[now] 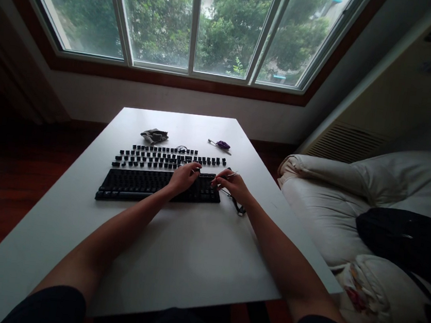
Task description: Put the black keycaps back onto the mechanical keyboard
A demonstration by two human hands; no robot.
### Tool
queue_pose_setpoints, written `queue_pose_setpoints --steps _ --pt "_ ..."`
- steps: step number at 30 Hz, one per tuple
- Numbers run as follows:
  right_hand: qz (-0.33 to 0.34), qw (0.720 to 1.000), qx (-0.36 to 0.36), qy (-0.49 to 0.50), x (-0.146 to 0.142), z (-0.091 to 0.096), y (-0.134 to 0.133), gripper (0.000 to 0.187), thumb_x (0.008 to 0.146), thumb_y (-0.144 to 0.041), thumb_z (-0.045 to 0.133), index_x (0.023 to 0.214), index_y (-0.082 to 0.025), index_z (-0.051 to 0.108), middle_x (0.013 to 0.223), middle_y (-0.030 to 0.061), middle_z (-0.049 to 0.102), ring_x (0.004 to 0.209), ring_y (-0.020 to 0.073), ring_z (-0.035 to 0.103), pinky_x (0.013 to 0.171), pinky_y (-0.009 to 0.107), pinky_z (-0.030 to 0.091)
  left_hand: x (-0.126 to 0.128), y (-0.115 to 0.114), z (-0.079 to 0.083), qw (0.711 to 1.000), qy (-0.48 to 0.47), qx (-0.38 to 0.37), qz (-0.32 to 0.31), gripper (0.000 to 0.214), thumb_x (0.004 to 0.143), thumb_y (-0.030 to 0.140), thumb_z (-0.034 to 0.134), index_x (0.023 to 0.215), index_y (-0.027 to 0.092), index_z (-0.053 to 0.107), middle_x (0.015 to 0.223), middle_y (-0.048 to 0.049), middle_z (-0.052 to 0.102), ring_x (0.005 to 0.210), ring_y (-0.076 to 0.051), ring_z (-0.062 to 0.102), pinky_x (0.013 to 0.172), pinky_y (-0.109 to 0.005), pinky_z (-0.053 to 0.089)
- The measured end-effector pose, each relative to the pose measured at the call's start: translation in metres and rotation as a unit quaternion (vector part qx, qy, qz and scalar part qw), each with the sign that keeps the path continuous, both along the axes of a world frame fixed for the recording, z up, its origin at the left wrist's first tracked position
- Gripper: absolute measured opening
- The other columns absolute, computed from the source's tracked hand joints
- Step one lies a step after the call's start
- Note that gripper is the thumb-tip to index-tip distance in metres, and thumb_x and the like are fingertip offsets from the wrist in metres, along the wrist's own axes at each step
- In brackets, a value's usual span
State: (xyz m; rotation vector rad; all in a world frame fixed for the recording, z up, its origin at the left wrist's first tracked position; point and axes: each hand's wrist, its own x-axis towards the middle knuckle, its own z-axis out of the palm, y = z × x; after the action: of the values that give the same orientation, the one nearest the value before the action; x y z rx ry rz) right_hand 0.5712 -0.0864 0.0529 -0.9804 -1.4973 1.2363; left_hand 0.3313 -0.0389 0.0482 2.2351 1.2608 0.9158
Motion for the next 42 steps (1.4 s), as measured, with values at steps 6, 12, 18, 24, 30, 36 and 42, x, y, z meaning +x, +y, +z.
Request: queue_pose_setpoints --steps 6,12,18,24,30,36,42 --pt "-0.025 0.999 0.005 0.022 0.011 -0.003 0.004 0.032 0.082 -0.044 0.079 0.092 -0.018 0.064 0.087 0.0070 0.077 0.085 0.0226 0.076 0.064 0.030 0.059 0.010 0.034 0.002 0.992 0.119 0.044 0.029 0.025 0.088 0.022 0.061 0.111 0.027 0.072 0.105 -0.0032 0.075 0.101 -0.025 0.066 0.093 -0.037 0.046" --pt "-0.032 0.999 0.005 0.042 0.015 -0.003 0.005 0.029 0.082 -0.043 0.078 0.090 -0.019 0.064 0.085 0.0060 0.077 0.081 0.0214 0.075 0.064 0.030 0.058 0.032 0.061 -0.002 0.977 0.193 0.057 0.065 0.023 0.082 0.024 0.066 0.103 0.028 0.076 0.115 -0.0085 0.069 0.115 -0.032 0.053 0.095 -0.043 0.041" --pt "-0.043 0.998 -0.001 0.040 0.017 -0.001 0.005 0.028 0.082 -0.042 0.078 0.089 -0.018 0.064 0.084 0.0059 0.076 0.080 0.0206 0.074 0.064 0.030 0.058 0.041 0.075 -0.008 0.972 0.226 0.011 0.065 0.024 0.081 0.021 0.064 0.100 0.028 0.076 0.105 -0.0064 0.073 0.108 -0.031 0.052 0.093 -0.045 0.036" --pt "-0.047 0.998 -0.007 0.037 0.017 -0.002 0.006 0.031 0.081 -0.044 0.079 0.089 -0.019 0.064 0.084 0.0058 0.076 0.081 0.0212 0.074 0.065 0.031 0.058 0.042 0.080 -0.012 0.966 0.250 0.016 0.060 0.022 0.079 0.022 0.065 0.097 0.026 0.077 0.104 -0.0085 0.073 0.110 -0.033 0.049 0.094 -0.047 0.033" --pt "-0.043 0.998 -0.010 0.041 0.017 -0.004 0.005 0.030 0.081 -0.043 0.079 0.089 -0.019 0.063 0.083 0.0052 0.076 0.080 0.0211 0.074 0.064 0.031 0.058 0.044 0.083 -0.012 0.961 0.272 0.008 0.060 0.024 0.075 0.031 0.070 0.097 0.027 0.077 0.112 -0.0097 0.071 0.113 -0.035 0.048 0.095 -0.048 0.034" --pt "-0.043 0.998 -0.008 0.044 0.018 -0.007 0.007 0.029 0.081 -0.042 0.079 0.089 -0.018 0.064 0.084 0.0060 0.077 0.080 0.0212 0.075 0.064 0.030 0.058 0.034 0.083 -0.005 0.962 0.269 -0.002 0.054 0.028 0.077 0.027 0.067 0.103 0.030 0.077 0.112 -0.0076 0.070 0.113 -0.033 0.049 0.095 -0.045 0.035" --pt "-0.033 0.999 -0.008 0.042 0.019 -0.011 0.009 0.030 0.082 -0.044 0.078 0.091 -0.019 0.064 0.085 0.0060 0.077 0.081 0.0213 0.075 0.064 0.031 0.059 0.016 0.089 0.000 0.960 0.276 -0.017 0.045 0.033 0.075 0.026 0.066 0.106 0.030 0.076 0.108 -0.0051 0.073 0.110 -0.032 0.053 0.094 -0.044 0.038"
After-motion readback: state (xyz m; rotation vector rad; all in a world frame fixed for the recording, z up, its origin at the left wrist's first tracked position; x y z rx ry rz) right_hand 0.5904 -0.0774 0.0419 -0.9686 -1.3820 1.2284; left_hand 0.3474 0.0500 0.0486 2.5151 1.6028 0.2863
